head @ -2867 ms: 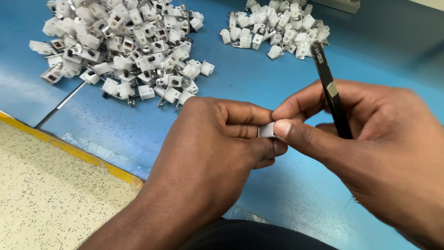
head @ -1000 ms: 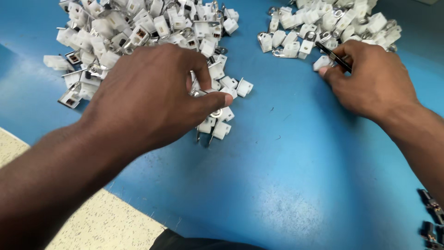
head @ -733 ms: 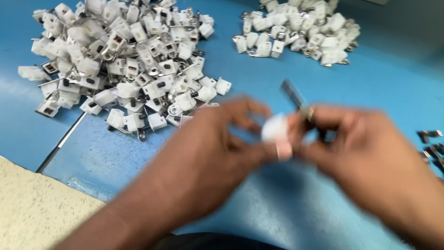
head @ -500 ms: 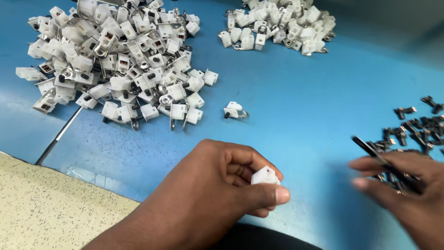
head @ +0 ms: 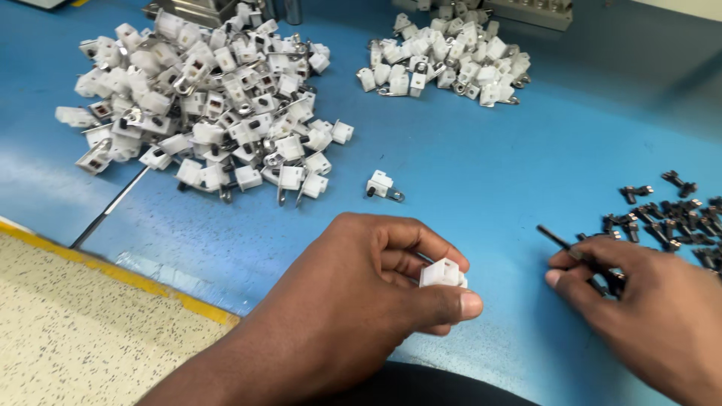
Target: The person sits at a factory workbench with a large pile of white plastic switch components and a pile of small metal contacts. They pick up one white housing at a time, use tweezers to insert a metal contact into the housing, press it into place by hand, and set the assembled part aside. Midway they scoop unassembled housings from a large bin back onto the bench and resume assembly.
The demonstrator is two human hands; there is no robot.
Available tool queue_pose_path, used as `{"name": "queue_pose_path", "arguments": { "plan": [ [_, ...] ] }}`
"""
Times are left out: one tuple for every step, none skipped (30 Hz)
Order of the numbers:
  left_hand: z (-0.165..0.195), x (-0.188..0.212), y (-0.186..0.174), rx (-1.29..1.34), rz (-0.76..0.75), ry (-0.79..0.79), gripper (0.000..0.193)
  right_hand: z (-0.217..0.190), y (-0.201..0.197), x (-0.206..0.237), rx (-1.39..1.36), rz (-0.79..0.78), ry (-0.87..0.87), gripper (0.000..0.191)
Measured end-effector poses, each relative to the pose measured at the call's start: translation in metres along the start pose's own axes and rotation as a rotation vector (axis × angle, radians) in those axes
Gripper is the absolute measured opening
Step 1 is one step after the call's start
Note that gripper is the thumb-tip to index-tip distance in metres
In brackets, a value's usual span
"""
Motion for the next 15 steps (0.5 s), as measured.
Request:
{"name": "queue_pose_path", "arguments": {
  "plan": [
    [0.004, 0.002, 0.0, 0.007, -0.009, 0.037, 0.026, -0.006, -0.006, 0.002, -0.122, 0.02, 0.01, 0.025],
    [0.004, 0.003, -0.002, -0.012, 0.024, 0.034, 0.025, -0.007, -0.008, 0.002, -0.387, 0.027, 0.057, 0.026],
    [0.004, 0.003, -0.005, -0.032, 0.051, 0.032, 0.025, -0.006, -0.008, 0.005, -0.656, 0.035, 0.108, 0.028],
    [0.005, 0.003, -0.006, -0.052, 0.072, 0.031, 0.025, -0.014, -0.005, 0.005, -0.858, -0.027, 0.053, 0.029],
    [0.003, 0.003, -0.008, -0.065, 0.1, -0.002, 0.024, -0.021, -0.004, 0.006, -1.059, -0.089, -0.005, 0.03],
    [0.0, 0.003, -0.011, -0.077, 0.132, -0.037, 0.024, -0.027, -0.002, 0.007, -1.163, -0.133, -0.069, 0.031],
    [-0.002, 0.002, -0.014, -0.088, 0.169, -0.07, 0.024, -0.032, -0.002, 0.008, -1.268, -0.184, -0.129, 0.032],
    [0.0, 0.003, -0.015, -0.105, 0.177, -0.061, 0.024, -0.037, 0.0, 0.011, -1.276, -0.218, -0.19, 0.032],
    [0.002, 0.003, -0.016, -0.122, 0.184, -0.051, 0.025, -0.037, 0.002, 0.011, -1.258, -0.232, -0.203, 0.032],
    [0.004, 0.003, -0.017, -0.139, 0.19, -0.04, 0.025, -0.039, 0.005, 0.012, -1.239, -0.245, -0.215, 0.032],
    [0.011, 0.003, -0.017, -0.073, 0.166, 0.025, 0.027, -0.037, 0.008, 0.011, -1.195, -0.238, -0.18, 0.032],
    [0.018, 0.004, -0.017, -0.008, 0.142, 0.087, 0.029, -0.038, 0.01, 0.011, -1.165, -0.235, -0.155, 0.031],
    [0.024, 0.005, -0.017, 0.057, 0.117, 0.149, 0.032, -0.039, 0.011, 0.012, -1.136, -0.233, -0.129, 0.031],
    [0.024, 0.005, -0.016, 0.03, 0.113, 0.12, 0.031, -0.041, 0.008, 0.012, -1.117, -0.229, -0.108, 0.03],
    [0.024, 0.004, -0.016, 0.002, 0.105, 0.09, 0.031, -0.043, 0.006, 0.013, -1.094, -0.209, -0.096, 0.03]
  ]
}}
Point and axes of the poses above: each hand's wrist, its own x-axis away from the middle knuckle, its own y-axis out of the palm, z = x × y, the point moved 9 cm from there along -x, towards the middle knuckle, and after that the axes turned 8 degrees about -y, right-handed, at the moved point
